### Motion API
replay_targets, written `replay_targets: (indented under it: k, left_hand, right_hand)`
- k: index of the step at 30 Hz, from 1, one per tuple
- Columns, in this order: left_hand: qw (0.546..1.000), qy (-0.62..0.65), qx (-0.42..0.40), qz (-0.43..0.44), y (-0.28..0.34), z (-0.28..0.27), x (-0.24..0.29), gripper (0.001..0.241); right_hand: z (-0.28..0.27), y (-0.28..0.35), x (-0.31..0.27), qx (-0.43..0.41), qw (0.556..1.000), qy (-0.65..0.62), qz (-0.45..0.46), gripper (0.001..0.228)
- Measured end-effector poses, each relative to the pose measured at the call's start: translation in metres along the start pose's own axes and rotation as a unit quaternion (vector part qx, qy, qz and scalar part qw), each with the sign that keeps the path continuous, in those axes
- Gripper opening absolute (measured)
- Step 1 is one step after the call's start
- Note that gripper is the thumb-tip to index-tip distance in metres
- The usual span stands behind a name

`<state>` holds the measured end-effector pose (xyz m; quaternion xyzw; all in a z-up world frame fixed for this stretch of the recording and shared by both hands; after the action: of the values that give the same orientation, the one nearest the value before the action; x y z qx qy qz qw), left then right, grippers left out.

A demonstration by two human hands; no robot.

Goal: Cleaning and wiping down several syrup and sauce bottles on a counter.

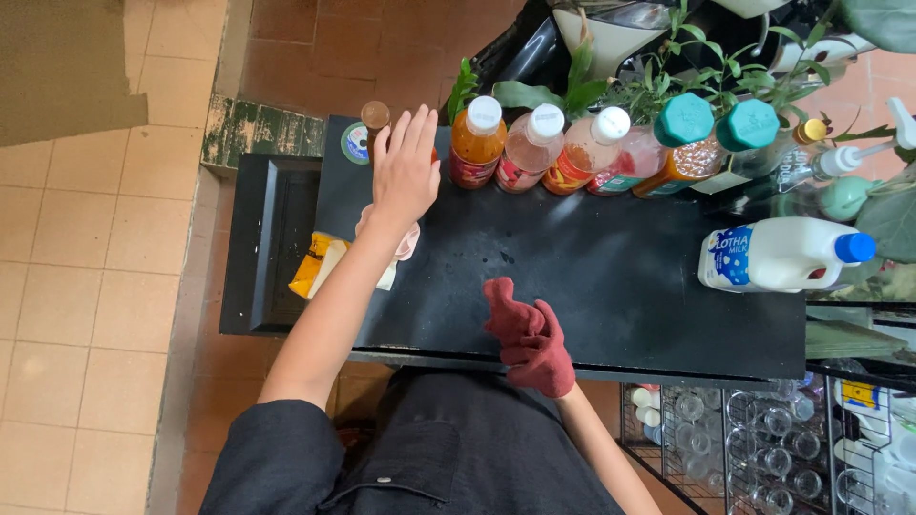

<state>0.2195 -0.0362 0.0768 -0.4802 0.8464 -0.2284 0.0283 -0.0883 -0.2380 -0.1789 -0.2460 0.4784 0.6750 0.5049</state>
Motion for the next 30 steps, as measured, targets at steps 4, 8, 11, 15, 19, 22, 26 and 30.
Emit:
replay_targets:
  k: [4, 8, 11, 15, 19, 22, 26, 30]
  left_hand:
    - [1.0, 0.022, 0.011, 0.006, -0.003, 0.001, 0.002, 0.075]
    - [0.999, 0.01, -0.036, -0.006, -0.012, 0.016, -0.005, 0.071]
    - [0.999, 0.022, -0.033, 0.003, -0.022, 0.021, -0.008, 0.064]
    - [0.999, 0.041, -0.023, 0.0, -0.03, 0.019, -0.013, 0.058]
    - [1.0, 0.003, 0.003, 0.024, -0.034, 0.027, -0.01, 0.058]
    - [1.0, 0.013, -0.009, -0.003, -0.049, -0.004, 0.019, 0.075]
    - [0.991, 0.12, 0.007, 0.053, -0.058, 0.004, 0.047, 0.093]
    - [0.985, 0.167, 0.004, 0.04, -0.048, 0.034, 0.047, 0.086]
  right_hand:
    - [-0.006, 0.0, 0.009, -0.005, 0.999, -0.042, -0.01, 0.103]
    - [0.026, 0.01, -0.026, -0.077, 0.989, -0.129, -0.001, 0.092]
    - [0.047, 0.015, -0.04, -0.125, 0.963, -0.234, 0.046, 0.075]
    - [0.021, 0.01, -0.02, -0.044, 0.997, -0.05, 0.03, 0.053]
    - [-0.007, 0.007, -0.005, -0.008, 0.977, 0.18, -0.111, 0.072]
    - [0.005, 0.004, -0.024, 0.01, 0.991, 0.107, -0.085, 0.072]
    - [0.013, 0.001, -0.011, -0.044, 0.996, -0.073, 0.023, 0.045]
    - [-0.006, 0.001, 0.006, -0.058, 0.989, 0.124, -0.047, 0.053]
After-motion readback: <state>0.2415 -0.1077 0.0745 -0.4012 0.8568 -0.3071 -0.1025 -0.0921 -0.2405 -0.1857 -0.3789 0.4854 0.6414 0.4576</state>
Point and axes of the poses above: each hand's wrist, its own y-axis away from the middle knuckle, its own z-axis out of the palm, x = y × z, the point moved 8 cm from there along -y, towards the middle knuckle, and after that the axes turned 3 degrees about -y, right-handed, at the moved point
